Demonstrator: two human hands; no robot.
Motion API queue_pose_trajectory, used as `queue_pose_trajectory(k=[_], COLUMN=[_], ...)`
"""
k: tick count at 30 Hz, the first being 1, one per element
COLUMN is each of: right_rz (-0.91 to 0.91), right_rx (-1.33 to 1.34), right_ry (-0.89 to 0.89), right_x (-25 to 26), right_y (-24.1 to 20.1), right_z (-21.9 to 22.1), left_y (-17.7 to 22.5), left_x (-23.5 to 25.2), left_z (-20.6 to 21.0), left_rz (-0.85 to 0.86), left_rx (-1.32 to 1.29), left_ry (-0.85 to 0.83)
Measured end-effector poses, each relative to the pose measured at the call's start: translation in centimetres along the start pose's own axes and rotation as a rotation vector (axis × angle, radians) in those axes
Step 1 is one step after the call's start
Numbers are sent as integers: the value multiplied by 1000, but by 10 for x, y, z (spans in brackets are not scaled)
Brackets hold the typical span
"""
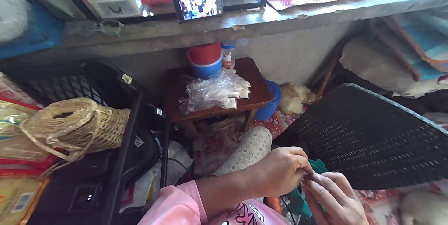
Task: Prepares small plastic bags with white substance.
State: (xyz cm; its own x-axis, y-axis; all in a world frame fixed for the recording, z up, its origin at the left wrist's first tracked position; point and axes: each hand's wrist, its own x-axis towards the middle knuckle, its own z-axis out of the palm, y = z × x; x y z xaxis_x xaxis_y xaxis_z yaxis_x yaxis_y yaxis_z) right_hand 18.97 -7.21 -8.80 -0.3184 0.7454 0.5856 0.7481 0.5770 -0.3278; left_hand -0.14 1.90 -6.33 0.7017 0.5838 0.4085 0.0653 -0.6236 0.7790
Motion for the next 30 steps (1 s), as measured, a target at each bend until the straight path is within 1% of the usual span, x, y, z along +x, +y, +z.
queue_pose_trajectory(k=[4, 7, 10, 13, 19, 24, 26, 30], right_rz=[-9, 2, 32, 47, 63, 88, 86, 66], right_rx=[8, -2, -64, -112, -150, -124, -107, -16], right_ry=[31, 4, -44, -69, -134, -159, -140, 1], right_x=[-2, -2, -2, -1, -3, -8, -11, -14], right_y=[1, -3, -6, -9, -18, -21, -18, -10], right_z=[1, 0, -4, -7, -20, -27, -24, -8], left_y=[2, 5, 5, 2, 3, 6, 6, 9], left_x=[3, 3, 0, -2, -7, -8, -7, -2], left_z=[-5, -4, 4, 8, 3, 1, 4, 9], left_rz=[-114, -150, -77, 4, 60, 72, 69, 22], left_rx=[-130, -81, 86, 176, 173, 140, 142, 130], left_ry=[-45, -72, -61, -30, 15, 42, 45, 33])
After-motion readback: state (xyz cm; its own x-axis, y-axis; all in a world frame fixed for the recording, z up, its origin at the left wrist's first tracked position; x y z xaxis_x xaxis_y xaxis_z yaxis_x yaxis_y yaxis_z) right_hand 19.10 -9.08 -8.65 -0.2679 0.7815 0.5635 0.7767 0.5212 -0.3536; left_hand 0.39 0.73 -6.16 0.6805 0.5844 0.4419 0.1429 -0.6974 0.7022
